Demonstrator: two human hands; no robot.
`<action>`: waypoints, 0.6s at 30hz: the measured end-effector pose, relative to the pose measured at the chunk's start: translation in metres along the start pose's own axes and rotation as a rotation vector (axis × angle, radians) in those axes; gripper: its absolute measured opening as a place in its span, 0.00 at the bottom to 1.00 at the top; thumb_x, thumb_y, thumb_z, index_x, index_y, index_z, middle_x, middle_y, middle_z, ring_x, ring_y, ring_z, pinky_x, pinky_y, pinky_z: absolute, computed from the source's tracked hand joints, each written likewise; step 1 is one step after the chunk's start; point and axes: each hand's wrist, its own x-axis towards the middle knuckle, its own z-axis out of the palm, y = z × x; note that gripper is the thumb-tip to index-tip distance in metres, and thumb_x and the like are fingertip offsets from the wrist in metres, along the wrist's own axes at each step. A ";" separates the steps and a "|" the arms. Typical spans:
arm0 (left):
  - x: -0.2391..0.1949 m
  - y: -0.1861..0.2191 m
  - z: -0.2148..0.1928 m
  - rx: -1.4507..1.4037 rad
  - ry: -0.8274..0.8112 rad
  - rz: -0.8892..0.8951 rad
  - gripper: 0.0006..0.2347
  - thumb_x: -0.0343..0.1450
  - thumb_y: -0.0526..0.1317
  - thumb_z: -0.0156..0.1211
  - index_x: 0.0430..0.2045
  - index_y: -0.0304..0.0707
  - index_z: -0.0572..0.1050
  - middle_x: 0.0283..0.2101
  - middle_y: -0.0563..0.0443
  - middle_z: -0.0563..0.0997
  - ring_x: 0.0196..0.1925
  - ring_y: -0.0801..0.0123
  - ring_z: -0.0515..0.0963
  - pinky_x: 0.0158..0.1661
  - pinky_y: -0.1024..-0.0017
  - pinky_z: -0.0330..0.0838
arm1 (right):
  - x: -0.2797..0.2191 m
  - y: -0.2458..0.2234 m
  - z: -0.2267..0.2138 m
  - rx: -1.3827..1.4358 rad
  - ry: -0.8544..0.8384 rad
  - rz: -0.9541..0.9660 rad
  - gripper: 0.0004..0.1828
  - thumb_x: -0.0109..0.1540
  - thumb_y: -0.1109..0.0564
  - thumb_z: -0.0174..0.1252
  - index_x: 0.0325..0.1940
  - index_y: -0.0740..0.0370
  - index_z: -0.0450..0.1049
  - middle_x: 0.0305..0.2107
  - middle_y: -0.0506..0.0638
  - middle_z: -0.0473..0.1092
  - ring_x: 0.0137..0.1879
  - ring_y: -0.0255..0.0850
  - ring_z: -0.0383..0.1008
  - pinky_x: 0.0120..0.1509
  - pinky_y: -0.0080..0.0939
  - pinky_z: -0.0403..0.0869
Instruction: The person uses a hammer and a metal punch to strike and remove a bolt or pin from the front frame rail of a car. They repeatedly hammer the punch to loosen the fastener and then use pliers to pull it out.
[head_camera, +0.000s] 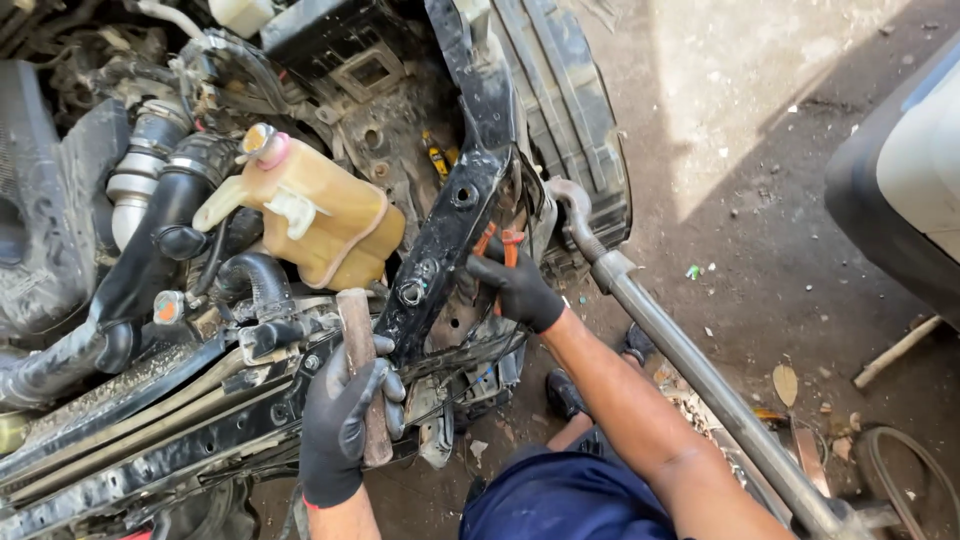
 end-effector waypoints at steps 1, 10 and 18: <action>-0.004 0.000 -0.002 0.009 0.000 -0.014 0.18 0.69 0.41 0.58 0.50 0.27 0.71 0.22 0.45 0.76 0.14 0.68 0.74 0.16 0.73 0.68 | -0.008 -0.015 0.014 0.012 0.011 0.004 0.08 0.69 0.56 0.59 0.44 0.64 0.72 0.31 0.45 0.69 0.36 0.33 0.70 0.41 0.38 0.70; -0.002 -0.002 -0.003 -0.010 -0.029 0.032 0.17 0.70 0.39 0.58 0.49 0.25 0.71 0.23 0.44 0.76 0.16 0.67 0.74 0.18 0.72 0.69 | -0.014 -0.056 0.009 -0.451 -0.032 0.063 0.15 0.64 0.50 0.62 0.46 0.63 0.73 0.34 0.44 0.74 0.41 0.33 0.75 0.47 0.37 0.76; -0.005 -0.002 -0.003 -0.001 -0.006 0.024 0.18 0.69 0.39 0.57 0.50 0.24 0.71 0.23 0.43 0.76 0.16 0.67 0.75 0.18 0.73 0.69 | -0.012 -0.037 0.009 -0.686 0.020 -0.018 0.15 0.64 0.50 0.64 0.46 0.64 0.76 0.34 0.46 0.76 0.41 0.34 0.75 0.46 0.38 0.74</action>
